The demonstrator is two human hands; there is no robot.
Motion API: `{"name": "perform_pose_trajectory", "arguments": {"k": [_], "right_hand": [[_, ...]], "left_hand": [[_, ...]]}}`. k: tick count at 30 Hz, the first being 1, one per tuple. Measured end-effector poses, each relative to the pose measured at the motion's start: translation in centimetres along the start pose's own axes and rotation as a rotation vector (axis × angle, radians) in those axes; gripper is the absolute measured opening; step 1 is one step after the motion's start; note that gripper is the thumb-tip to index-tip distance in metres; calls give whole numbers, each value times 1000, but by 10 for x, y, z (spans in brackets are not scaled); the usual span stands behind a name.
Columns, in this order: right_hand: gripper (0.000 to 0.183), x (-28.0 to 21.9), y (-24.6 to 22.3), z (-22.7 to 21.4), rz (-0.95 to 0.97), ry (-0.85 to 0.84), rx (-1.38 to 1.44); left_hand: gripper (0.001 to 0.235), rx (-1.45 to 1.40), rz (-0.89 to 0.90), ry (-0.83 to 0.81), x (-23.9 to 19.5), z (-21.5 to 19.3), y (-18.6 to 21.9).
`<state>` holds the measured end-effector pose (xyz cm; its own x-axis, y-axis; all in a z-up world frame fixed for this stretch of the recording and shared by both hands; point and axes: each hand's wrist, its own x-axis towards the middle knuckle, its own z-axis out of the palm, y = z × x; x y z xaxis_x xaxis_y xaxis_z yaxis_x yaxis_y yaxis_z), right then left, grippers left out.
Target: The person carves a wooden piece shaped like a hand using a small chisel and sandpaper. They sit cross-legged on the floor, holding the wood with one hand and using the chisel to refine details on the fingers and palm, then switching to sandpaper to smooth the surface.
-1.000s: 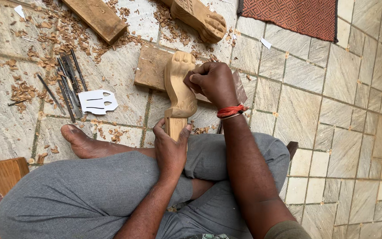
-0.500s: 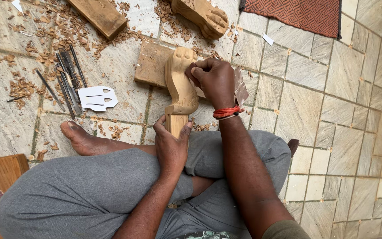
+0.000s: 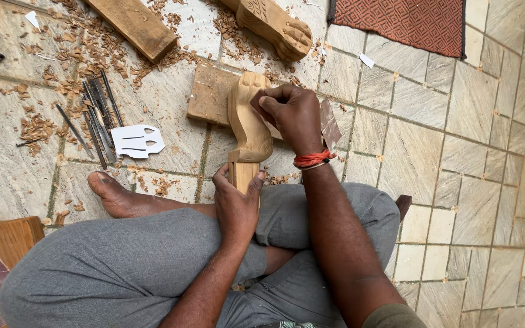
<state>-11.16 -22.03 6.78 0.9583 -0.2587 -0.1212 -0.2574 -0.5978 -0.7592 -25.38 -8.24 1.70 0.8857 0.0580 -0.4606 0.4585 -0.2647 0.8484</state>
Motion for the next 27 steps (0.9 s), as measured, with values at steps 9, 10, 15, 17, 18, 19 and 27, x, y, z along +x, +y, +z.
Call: {"name": "perform_pose_trajectory", "arguments": {"k": [9,10,15,17,18,19,27], "right_hand": [[11,-11,-4,20,-164,109,-260],[12,-11,-4,19,-188,96,-275],[11,-2,-7,5,-130,-22,-184],[14,-3,-7,9,-100,8,-150],[14,-4,-6,13,-100,41,-194],[14,-7,-5,15,-94,82,-241],[15,-6,-14,6,-122,-4,-202]], "left_hand": [[84,-17,2,10,1,1,0],[84,-16,6,12,1,1,0],[86,7,10,-2,-1,-1,2],[85,32,50,20,0,0,-2],[84,34,66,31,1,1,-3],[83,38,86,32,0,2,-5],[88,15,40,10,0,1,-1]]}}
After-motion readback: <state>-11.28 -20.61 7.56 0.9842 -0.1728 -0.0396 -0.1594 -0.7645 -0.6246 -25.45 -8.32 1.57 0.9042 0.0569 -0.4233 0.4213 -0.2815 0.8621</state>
